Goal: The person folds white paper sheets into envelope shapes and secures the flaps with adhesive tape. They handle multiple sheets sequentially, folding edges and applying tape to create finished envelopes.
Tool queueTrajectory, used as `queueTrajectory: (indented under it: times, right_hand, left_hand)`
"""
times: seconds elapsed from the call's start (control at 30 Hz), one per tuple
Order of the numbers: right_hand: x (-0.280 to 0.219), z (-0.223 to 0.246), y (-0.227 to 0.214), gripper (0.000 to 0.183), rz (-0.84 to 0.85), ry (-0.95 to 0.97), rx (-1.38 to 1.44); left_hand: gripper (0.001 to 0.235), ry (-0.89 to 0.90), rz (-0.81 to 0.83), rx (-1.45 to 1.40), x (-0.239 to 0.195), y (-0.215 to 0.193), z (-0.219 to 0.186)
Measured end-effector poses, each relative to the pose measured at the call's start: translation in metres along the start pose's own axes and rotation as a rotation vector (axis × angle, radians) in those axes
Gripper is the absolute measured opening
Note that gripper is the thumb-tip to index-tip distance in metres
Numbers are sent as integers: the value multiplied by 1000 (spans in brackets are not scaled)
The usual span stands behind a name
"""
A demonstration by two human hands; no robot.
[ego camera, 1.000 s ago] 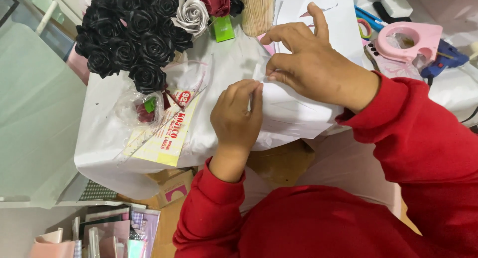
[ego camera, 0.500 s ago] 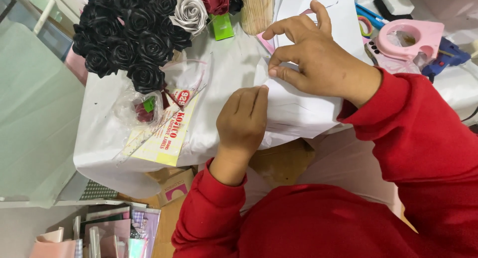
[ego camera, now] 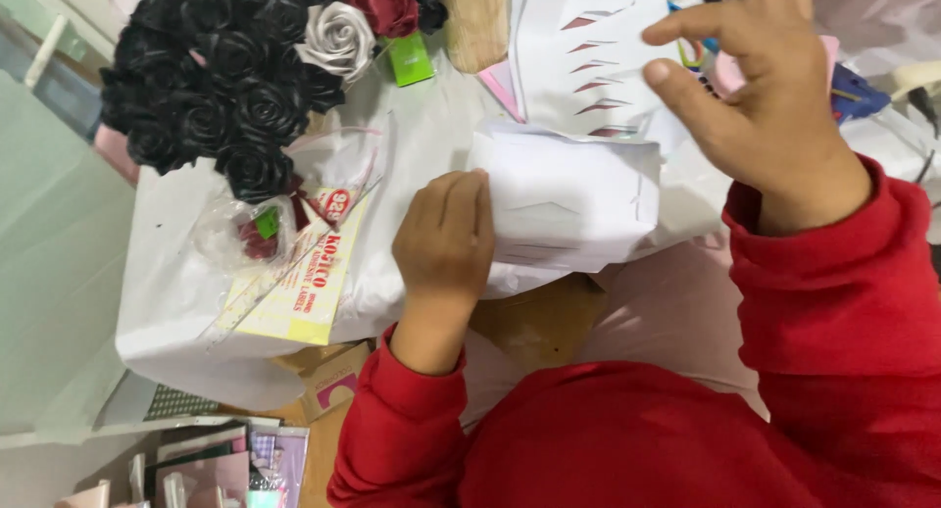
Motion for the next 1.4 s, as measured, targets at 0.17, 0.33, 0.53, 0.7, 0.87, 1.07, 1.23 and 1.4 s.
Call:
queueTrajectory:
  times: [0.17,0.33,0.53,0.7,0.87,1.07,1.23,1.4]
  right_hand:
    - [-90,-39,-45,12,-114,174,-154]
    - [-199,-89,-41,14,-146,428,-419]
    - [-269,-89,21,27,34,240,-951]
    - [-271,-102,23,20,92,419,-629]
    - [-256,-93,7,26,-110,393,-394]
    - [-194,-53,57,69,-122,298,66]
    - [-152,-28,102,100,-15,282,346]
    - [-142,-35,113,102,-53,335,537]
  left_hand:
    - [3,-59,61,-154,7,-2,12]
    - [3,-144,55,-233,5,5,25]
    - [3,-354,7,-297,-14,15,53]
    - [8,-289,-35,-466,-18,19,63]
    - [14,-442,-45,-595,-39,33,82]
    - [37,-612,92,-897,-54,59,86]
    - [68,-613,361,-1034,-62,75,60]
    - [82,-627,426,-1031,-69,69,39]
Point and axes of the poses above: each hand's wrist, its own x-axis towards the middle knuckle, its own y-axis out of the palm, z = x × y, the point moved 10 cm from there along x, towards the middle knuckle, and after that the axes turned 5 degrees about z, right-handed, at the moved point
